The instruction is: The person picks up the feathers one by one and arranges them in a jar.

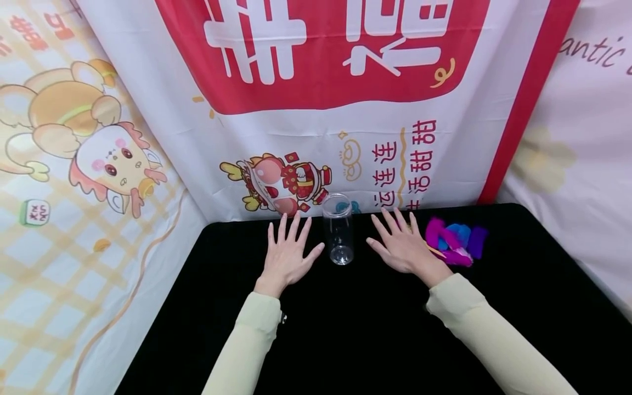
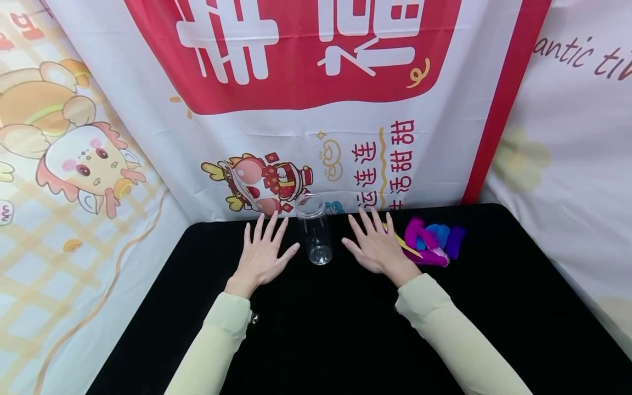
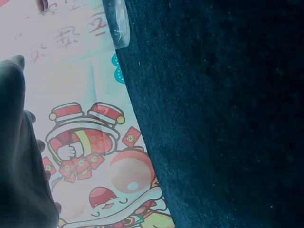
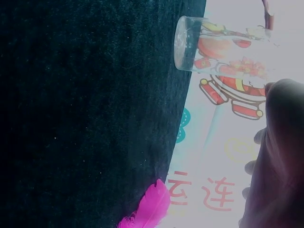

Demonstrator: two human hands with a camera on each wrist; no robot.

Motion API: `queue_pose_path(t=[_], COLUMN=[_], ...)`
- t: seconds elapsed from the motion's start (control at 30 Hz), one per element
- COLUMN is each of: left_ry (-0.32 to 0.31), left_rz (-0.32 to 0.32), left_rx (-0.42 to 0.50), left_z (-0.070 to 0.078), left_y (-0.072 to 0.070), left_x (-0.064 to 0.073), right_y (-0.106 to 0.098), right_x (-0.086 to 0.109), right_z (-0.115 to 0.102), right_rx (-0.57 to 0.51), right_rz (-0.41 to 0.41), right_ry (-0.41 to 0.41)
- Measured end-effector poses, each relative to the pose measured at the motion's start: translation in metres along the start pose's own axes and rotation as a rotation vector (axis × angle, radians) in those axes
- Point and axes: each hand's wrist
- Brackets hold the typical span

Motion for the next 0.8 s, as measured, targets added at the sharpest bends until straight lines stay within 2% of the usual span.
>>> queue_pose_path(t=[0.17, 0.3, 0.53, 0.8], left_ry=[0.003, 0.015, 0.021, -0.017], left_rz=[-0.001, 0.022, 0.074, 0.094], left_rx=[0.028, 0.080, 0.231, 0.415], left_z=[0.002, 0.002, 0.004, 0.008], left_y=[0.002, 0.003, 0.002, -0.001], left_x=[0.003, 0.001, 0.000, -0.001], right_y=[-0.002, -0.003, -0.005, -0.007], right_x=[0.007, 0.009, 0.011, 0.012], right_z=[0.000, 0.002, 0.004, 0.009], right_rx=[0.010, 0.007, -0.068, -0.157], right_rz=[-0.025, -0.018, 0.040, 0.121], right_ry=[0.013, 0.010, -0.040, -0.052])
Point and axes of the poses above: each hand's wrist, its own x-axis away from the middle knuckle, its own y-axis out of the palm, z = x × y, and after that the axes turned 6 degrees about x, right-handed
